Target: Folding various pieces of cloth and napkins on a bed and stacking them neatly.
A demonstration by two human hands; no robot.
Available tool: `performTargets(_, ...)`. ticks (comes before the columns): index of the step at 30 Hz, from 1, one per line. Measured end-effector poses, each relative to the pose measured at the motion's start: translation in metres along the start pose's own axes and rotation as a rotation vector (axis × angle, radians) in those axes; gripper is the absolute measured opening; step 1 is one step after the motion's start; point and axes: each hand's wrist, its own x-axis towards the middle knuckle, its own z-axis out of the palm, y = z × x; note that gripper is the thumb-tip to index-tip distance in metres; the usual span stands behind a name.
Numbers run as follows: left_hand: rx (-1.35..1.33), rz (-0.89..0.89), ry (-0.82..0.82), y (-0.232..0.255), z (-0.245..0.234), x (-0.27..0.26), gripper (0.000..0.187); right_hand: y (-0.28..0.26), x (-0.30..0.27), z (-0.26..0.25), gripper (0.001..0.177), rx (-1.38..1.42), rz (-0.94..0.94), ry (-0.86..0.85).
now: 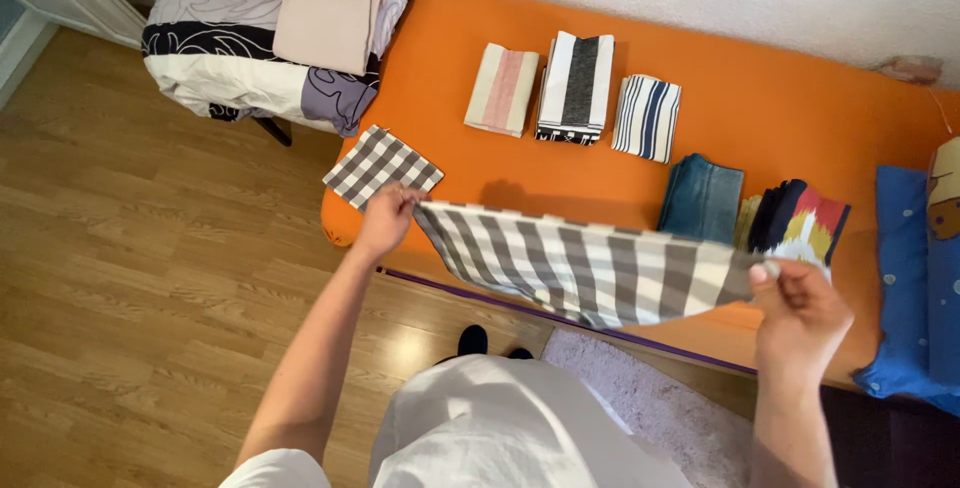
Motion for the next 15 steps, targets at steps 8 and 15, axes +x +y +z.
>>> performTargets(8,0.277,0.373,-0.060,0.033,-0.004,0.058,0.022,0.008,0.077,0.000,0.010,-0.094,0.021,0.029)
performTargets(15,0.296,0.335,-0.082,-0.030,0.116,0.110,0.040,0.029,0.113,0.031,0.018,-0.129,0.010,-0.113)
